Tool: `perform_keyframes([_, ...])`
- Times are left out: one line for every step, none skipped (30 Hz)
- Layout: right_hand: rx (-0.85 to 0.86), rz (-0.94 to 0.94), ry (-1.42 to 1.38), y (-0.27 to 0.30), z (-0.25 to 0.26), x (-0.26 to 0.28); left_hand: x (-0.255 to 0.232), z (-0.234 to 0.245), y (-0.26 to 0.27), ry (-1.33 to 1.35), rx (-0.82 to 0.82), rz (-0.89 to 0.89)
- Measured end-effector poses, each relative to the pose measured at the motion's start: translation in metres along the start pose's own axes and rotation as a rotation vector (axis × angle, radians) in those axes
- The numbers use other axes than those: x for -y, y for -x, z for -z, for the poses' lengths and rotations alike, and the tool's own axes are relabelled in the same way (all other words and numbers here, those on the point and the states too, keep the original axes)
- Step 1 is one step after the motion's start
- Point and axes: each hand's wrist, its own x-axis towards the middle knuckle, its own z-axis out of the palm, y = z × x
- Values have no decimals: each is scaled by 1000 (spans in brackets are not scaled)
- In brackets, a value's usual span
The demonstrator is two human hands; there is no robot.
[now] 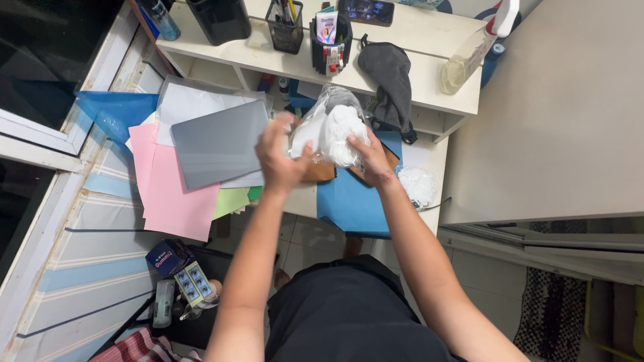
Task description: The person is sorting through the contents of a small pouch and organizing various items on a cluttered desk, including papers and a watch.
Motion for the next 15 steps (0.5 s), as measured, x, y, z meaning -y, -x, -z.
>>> perform_keyframes([-8,-1,-3,4,-2,5,-3,11,-5,3,8,0])
perform_keyframes([61,-36,9,8,-4,11,-6,21,-10,196,228,257])
perform_keyframes([135,-65,21,8,-7,18,-8,31,-19,387,443,510])
perform_keyframes([133,-60,19,11,-10,22,3,25,-12,388,446,504])
perform_keyframes([181,-74,63,11,-14,26,14,19,-7,447,524,569])
perform_keyframes([229,-87,107,13,-19,30,25,14,-2,506,602,633])
perform_keyframes([226,-82,106,10,-22,30,12,13,-1,507,605,628])
perform_keyframes([206,-71,107,7,-25,30,-1,13,0,672,510,658])
perform_keyframes([186,-65,109,6,-28,28,-13,13,4,835,409,690])
perform_keyframes([184,-65,111,11,-41,34,-2,4,16,838,410,691])
perform_keyframes([151,-23,240,15,-54,41,9,-6,27,936,413,784])
perform_keyframes([118,20,368,19,-68,48,21,-16,37,1035,415,877])
perform_keyframes([121,23,375,12,-64,41,18,-15,37,1041,410,874])
perform_keyframes([134,219,763,6,-60,33,16,-13,37,1052,342,887])
perform_keyframes([147,417,1146,1,-57,24,14,-8,40,1059,273,904])
